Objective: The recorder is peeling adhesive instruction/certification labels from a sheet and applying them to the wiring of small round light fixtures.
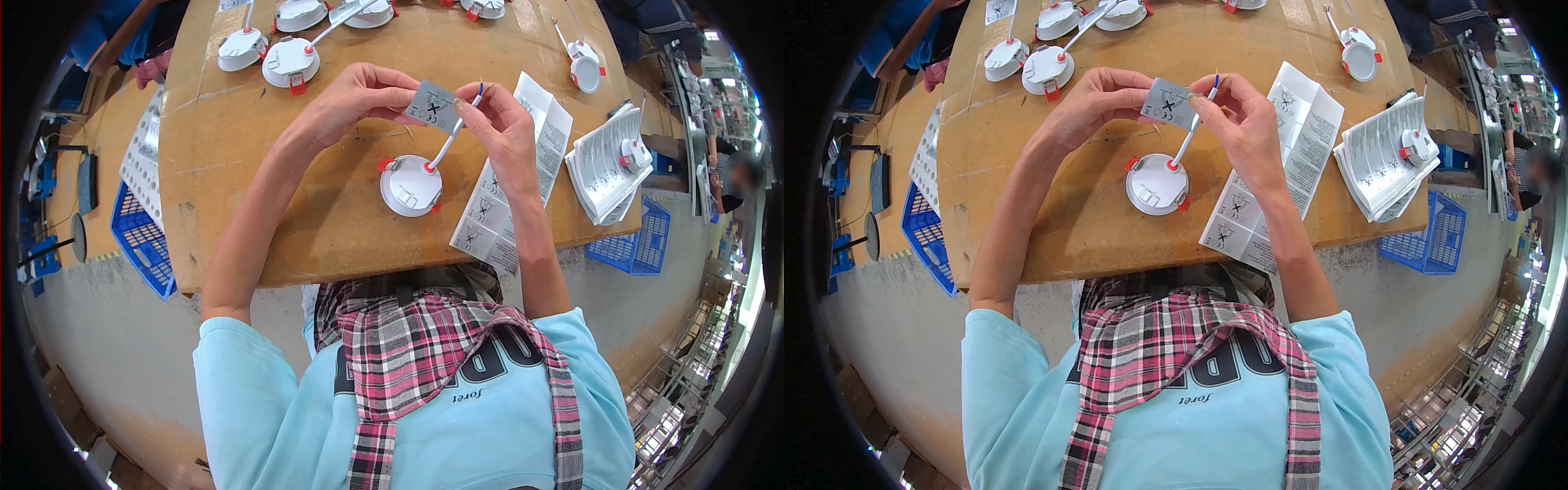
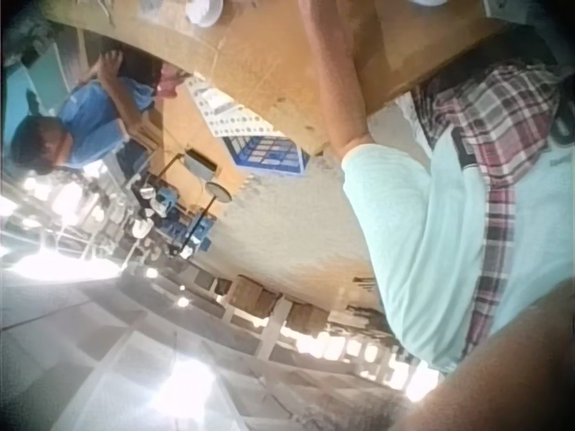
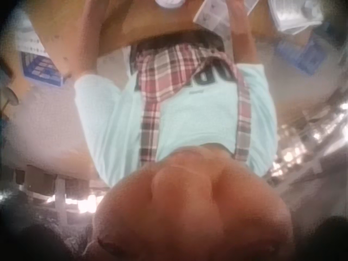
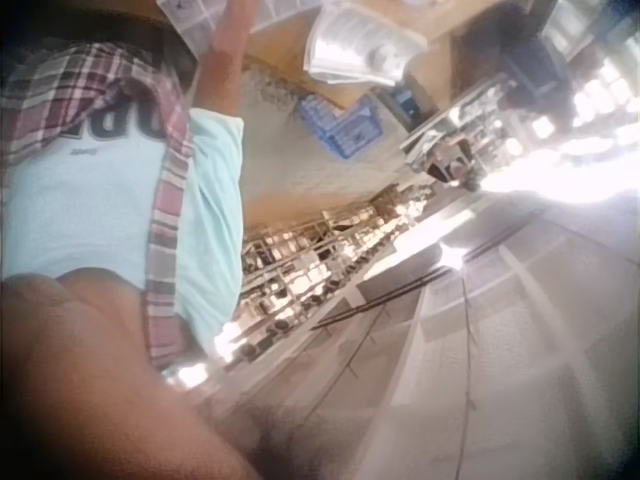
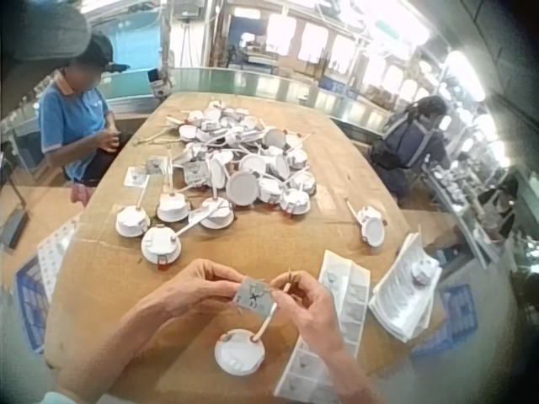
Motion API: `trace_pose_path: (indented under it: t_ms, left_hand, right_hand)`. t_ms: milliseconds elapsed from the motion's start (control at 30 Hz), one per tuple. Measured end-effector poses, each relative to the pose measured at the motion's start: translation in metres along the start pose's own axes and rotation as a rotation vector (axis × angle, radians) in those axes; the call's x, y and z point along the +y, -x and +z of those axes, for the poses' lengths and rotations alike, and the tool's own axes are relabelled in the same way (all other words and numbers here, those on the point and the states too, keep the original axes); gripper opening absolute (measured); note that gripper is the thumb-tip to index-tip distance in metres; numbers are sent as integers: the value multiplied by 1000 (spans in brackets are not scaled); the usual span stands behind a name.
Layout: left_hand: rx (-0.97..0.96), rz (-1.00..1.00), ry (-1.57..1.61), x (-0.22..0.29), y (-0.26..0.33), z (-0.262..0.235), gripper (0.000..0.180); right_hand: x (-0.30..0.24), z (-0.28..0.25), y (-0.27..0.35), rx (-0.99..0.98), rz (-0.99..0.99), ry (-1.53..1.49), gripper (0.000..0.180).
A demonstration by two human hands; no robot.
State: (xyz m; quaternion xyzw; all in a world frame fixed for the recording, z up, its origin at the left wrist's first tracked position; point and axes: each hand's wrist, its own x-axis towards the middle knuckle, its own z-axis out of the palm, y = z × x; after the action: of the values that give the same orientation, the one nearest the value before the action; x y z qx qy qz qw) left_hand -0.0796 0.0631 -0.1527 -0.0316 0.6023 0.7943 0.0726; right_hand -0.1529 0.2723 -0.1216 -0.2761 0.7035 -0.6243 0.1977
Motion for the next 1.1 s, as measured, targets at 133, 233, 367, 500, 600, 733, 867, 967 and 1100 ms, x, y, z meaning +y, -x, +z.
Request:
trace_pose_path:
  t_ms: [133, 233, 367, 500, 600, 733, 867, 967, 1100]
  left_hand:
    - [8, 0, -9, 2, 1, 1, 27]
    - [5, 3, -16, 4, 2, 2, 27]
    - [5, 14, -29, 9, 4, 4, 27]
    - [-19, 26, -36, 14, 5, 6, 28]
    - [-22, 21, -36, 17, 7, 6, 29]
    - [-7, 20, -22, 15, 7, 5, 31]
    - [33, -34, 10, 14, 6, 5, 32]
    - [44, -62, 89, 14, 6, 10, 34]
    - [103, -19, -80, 10, 7, 23, 34]
  right_hand:
    - [-2, 0, 0, -2, 10, 19, 14]
    - [-3, 1, 0, 2, 7, 23, 14]
    - [-2, 1, -1, 7, 1, 40, 14]
    - [-1, 1, -2, 11, 5, 49, 14]
    - [0, 1, -2, 21, -7, 34, 14]
    - [0, 1, -2, 23, -8, 60, 14]
    - [-2, -1, -1, 21, -22, 58, 14]
    - [0, -4, 1, 19, -12, 44, 15]
    - [0, -4, 1, 16, -14, 53, 15]
